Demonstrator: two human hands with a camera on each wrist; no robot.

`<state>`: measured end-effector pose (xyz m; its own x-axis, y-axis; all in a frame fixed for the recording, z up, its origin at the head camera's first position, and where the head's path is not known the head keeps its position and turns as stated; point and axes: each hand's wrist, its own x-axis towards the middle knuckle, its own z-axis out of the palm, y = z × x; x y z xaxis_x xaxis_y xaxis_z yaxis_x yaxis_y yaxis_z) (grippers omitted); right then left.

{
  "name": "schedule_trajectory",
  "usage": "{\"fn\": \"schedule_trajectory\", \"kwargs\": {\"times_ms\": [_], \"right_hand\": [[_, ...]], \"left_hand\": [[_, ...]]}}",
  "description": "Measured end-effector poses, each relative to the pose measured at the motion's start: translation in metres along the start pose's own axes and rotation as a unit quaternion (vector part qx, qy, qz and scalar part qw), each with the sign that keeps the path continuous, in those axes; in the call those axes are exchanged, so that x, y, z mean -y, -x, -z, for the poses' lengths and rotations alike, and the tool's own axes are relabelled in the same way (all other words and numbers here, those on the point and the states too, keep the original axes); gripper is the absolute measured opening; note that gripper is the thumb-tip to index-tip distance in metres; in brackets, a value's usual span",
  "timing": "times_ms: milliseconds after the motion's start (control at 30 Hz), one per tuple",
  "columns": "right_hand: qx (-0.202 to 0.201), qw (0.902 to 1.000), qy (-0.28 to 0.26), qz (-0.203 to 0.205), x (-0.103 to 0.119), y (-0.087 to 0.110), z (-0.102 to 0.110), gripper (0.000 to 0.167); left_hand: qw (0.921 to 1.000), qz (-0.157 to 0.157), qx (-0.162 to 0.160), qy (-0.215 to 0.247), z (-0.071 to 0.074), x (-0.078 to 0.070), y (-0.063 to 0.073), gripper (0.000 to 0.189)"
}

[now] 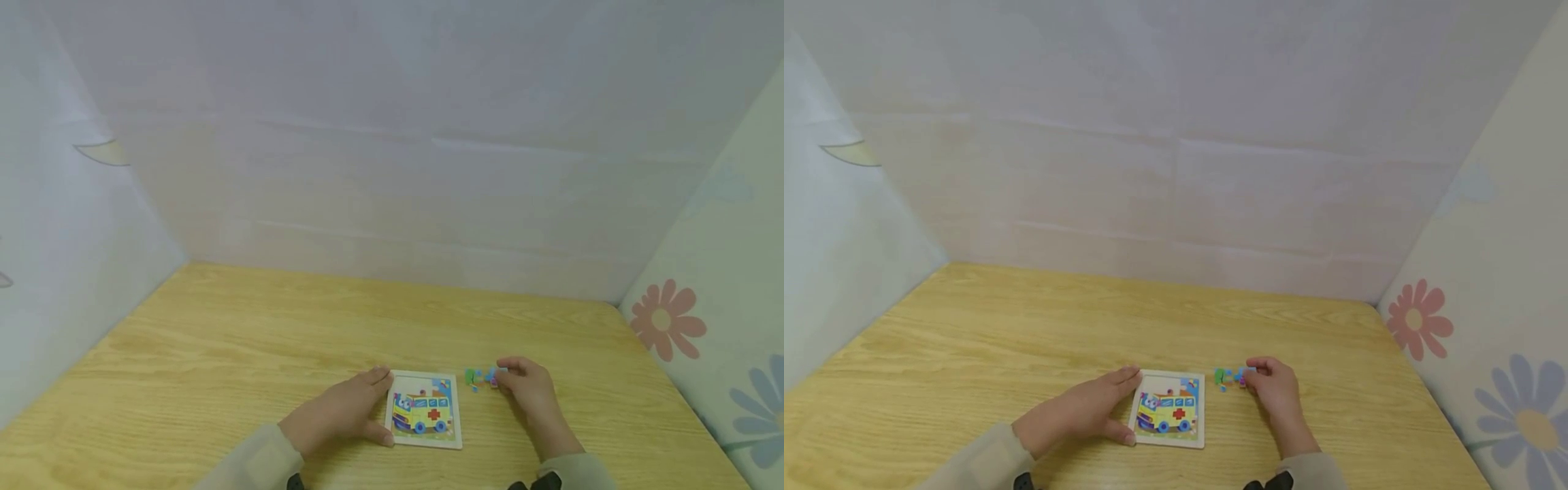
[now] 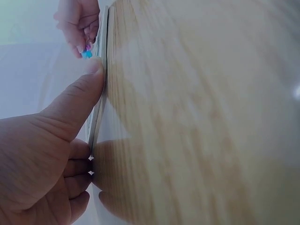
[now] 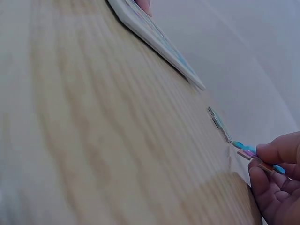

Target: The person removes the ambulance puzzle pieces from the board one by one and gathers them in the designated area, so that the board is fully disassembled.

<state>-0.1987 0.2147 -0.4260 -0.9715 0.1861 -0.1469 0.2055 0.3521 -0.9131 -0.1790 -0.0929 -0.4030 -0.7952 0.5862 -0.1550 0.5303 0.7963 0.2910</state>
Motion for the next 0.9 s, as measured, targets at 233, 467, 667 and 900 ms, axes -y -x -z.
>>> {"fn": "schedule_trajectory", "kwargs": {"times_ms": [233,467,667,900], "right_hand": [[-0.015,0.9953,0.090,0.031,0.0022,0.0011,-0.0008,0.027],[-0.019,0.9819,0.175,0.069,0.0020,0.0007,-0.0012,0.025],[-0.024,0.9778,0.191,0.083,0.0027,0.0008,-0.0014,0.025],[-0.026,0.9765,0.194,0.091,0.0049,0.0015,0.0002,0.025]], "left_hand": [[1.0000,-0.002,-0.001,0.000,0.0008,-0.0008,0.0005,0.099],[1.0000,-0.002,-0.001,-0.001,0.0015,-0.0006,0.0006,0.098],[0.9999,0.000,0.008,0.011,0.0008,0.0005,0.0006,0.099],[1.0000,-0.002,0.006,0.002,0.0003,0.0010,0.0000,0.099]]}}
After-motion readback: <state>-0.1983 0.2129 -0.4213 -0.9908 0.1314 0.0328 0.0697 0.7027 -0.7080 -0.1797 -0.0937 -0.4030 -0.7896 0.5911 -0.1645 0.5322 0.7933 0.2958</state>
